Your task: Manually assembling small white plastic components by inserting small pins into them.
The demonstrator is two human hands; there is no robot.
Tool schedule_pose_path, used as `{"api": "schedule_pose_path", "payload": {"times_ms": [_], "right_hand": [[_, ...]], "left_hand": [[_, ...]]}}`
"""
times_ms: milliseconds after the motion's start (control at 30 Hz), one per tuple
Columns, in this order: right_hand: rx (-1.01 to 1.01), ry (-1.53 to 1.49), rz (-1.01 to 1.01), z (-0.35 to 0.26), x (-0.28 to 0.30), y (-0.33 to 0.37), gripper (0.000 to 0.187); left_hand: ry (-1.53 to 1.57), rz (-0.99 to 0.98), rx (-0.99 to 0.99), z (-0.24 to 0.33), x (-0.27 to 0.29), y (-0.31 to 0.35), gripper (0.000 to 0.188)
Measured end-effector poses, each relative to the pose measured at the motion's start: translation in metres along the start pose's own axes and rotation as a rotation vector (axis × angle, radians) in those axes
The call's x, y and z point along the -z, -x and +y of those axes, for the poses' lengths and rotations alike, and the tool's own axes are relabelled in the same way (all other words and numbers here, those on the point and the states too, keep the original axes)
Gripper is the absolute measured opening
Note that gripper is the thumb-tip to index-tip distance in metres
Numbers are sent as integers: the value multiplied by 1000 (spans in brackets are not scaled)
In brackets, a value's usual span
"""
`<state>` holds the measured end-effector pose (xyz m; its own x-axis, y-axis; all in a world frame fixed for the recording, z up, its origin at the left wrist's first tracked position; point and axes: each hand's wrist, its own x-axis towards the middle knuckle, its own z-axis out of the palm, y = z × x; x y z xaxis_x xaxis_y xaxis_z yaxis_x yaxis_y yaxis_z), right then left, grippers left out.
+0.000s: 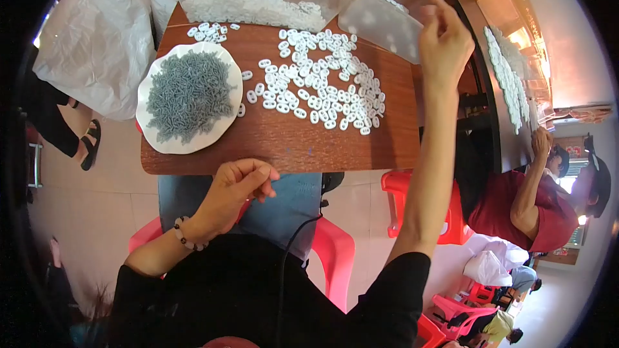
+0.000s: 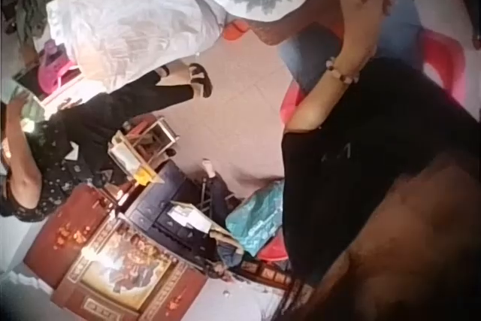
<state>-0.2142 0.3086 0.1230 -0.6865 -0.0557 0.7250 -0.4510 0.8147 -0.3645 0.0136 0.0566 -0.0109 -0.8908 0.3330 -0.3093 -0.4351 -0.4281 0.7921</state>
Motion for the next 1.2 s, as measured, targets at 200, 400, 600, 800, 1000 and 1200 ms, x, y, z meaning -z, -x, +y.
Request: {"api": "schedule_pose_path", "payload": {"times_ms": [200, 400, 600, 800, 1000, 1200], "right_hand": [[-180, 376, -213, 87, -20, -33, 31], [-46, -133, -236, 5, -41, 49, 15], [-30, 45, -525, -26, -71, 116, 13], [-4, 130, -596, -33, -74, 116, 14], [-35, 195, -654, -40, -76, 115, 17], [-2, 254, -661, -45, -80, 113, 16]], "left_hand": [[-19, 12, 48, 4, 6, -2, 22], [13, 28, 93, 6, 13, -2, 21], [4, 40, 121, 7, 8, -2, 21], [4, 42, 129, 7, 9, -1, 21], [-11, 49, 134, 8, 9, -1, 21], [-19, 47, 133, 9, 9, -2, 22]]}}
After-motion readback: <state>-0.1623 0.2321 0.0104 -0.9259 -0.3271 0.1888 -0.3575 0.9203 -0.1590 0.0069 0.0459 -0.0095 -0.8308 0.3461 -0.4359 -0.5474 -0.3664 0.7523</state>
